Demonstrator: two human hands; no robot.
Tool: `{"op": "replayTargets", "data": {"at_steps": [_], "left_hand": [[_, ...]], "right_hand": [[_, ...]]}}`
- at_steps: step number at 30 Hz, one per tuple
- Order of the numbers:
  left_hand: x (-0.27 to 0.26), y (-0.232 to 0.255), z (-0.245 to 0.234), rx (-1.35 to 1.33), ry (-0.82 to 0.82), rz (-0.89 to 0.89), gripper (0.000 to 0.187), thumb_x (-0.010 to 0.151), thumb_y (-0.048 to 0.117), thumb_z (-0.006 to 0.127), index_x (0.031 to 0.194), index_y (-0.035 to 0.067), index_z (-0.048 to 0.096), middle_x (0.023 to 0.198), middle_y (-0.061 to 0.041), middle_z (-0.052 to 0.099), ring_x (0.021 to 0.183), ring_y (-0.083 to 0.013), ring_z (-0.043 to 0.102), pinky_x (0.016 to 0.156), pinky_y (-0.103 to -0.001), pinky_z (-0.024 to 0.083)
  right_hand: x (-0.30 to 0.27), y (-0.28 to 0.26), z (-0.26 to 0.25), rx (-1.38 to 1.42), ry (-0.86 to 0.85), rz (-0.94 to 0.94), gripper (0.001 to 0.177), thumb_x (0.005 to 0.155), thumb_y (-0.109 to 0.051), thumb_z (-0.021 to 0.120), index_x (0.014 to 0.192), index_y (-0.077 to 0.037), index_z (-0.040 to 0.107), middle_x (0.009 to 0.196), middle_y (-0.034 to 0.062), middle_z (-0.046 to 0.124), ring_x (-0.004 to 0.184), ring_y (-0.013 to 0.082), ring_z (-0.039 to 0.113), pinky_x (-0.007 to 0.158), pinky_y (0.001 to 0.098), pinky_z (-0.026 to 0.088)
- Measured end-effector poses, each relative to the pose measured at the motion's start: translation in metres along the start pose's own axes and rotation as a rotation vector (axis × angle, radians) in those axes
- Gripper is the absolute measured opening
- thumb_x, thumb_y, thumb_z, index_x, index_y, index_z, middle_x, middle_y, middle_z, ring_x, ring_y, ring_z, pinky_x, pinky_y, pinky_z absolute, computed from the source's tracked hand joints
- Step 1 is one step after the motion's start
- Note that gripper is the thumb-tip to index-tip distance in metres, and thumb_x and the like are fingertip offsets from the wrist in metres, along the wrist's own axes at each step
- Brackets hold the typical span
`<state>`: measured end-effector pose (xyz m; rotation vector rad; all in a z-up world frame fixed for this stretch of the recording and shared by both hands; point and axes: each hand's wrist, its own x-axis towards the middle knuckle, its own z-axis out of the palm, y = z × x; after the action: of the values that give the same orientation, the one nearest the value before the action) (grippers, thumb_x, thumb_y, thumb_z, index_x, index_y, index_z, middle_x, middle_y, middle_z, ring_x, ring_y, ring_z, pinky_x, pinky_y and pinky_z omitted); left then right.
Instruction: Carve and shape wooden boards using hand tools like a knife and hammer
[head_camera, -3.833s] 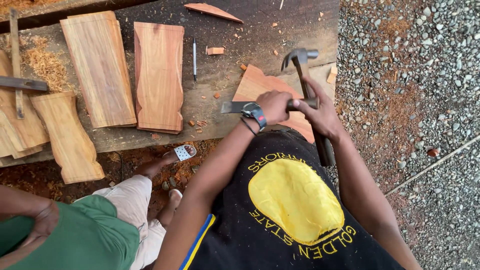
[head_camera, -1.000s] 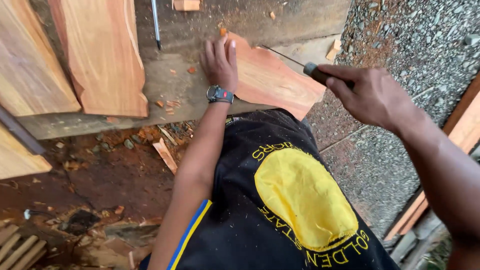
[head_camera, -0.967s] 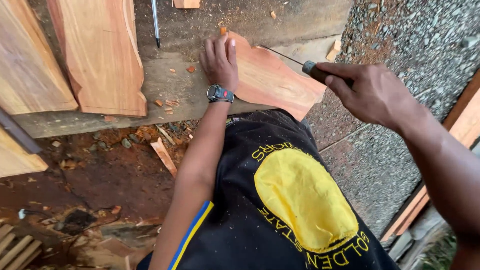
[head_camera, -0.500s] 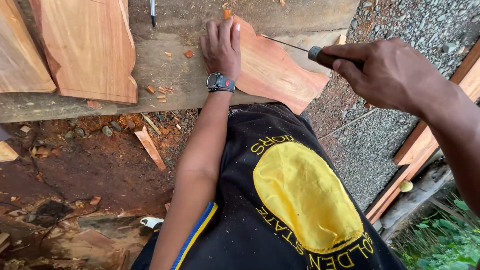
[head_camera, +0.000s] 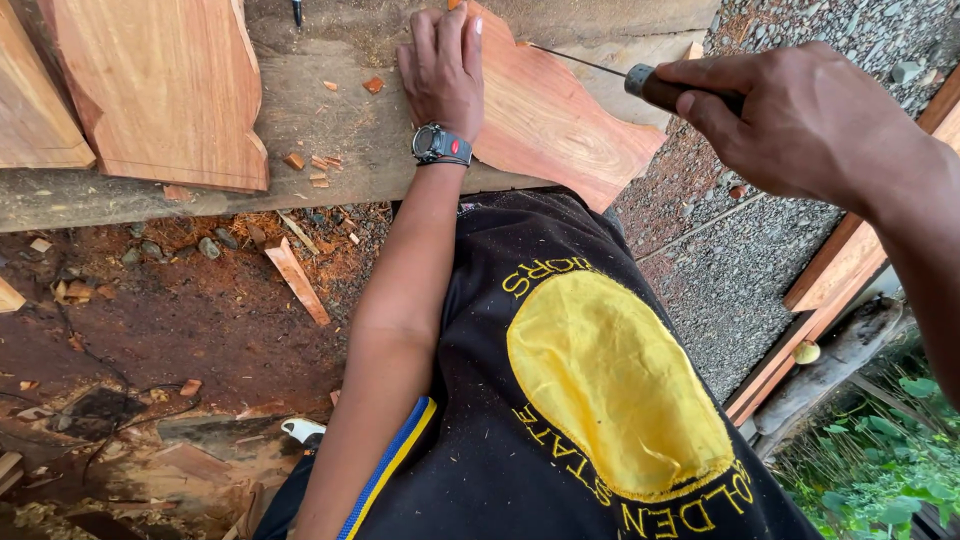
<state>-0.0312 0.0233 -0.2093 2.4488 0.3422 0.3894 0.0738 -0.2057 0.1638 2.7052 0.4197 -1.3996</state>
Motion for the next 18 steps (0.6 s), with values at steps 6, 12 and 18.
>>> {"op": "replayTargets", "data": {"at_steps": [6, 12, 18], "left_hand": [[0.002, 0.003, -0.005, -0.012, -0.013, -0.018, 0.020, 0.125, 0.043, 0.067, 0.126, 0.027, 0.079, 0.121, 0.001, 0.069, 0.089, -0.0286, 0.067, 0.089, -0.047, 0.056], [0.002, 0.003, -0.005, -0.013, -0.020, -0.012, 0.019, 0.125, 0.042, 0.066, 0.125, 0.028, 0.079, 0.118, 0.000, 0.067, 0.086, -0.0292, 0.065, 0.087, -0.047, 0.054], [0.001, 0.002, -0.004, -0.011, -0.015, 0.011, 0.018, 0.124, 0.040, 0.068, 0.125, 0.025, 0.078, 0.122, -0.001, 0.070, 0.090, -0.0306, 0.070, 0.086, -0.049, 0.056]], "right_hand": [[0.002, -0.001, -0.001, -0.035, 0.043, -0.082, 0.052, 0.135, -0.038, 0.056, 0.180, -0.043, 0.081, 0.130, 0.0086, 0.094, 0.094, 0.0503, 0.089, 0.089, 0.0631, 0.067], [0.001, -0.015, -0.008, 0.054, 0.028, -0.052, 0.051, 0.134, -0.035, 0.057, 0.177, -0.035, 0.084, 0.129, 0.0128, 0.094, 0.092, 0.0507, 0.088, 0.090, 0.0624, 0.065], [0.003, -0.017, -0.001, 0.038, 0.048, -0.042, 0.053, 0.131, -0.036, 0.056, 0.176, -0.026, 0.084, 0.134, 0.0196, 0.092, 0.107, 0.0580, 0.086, 0.097, 0.0680, 0.064]]}}
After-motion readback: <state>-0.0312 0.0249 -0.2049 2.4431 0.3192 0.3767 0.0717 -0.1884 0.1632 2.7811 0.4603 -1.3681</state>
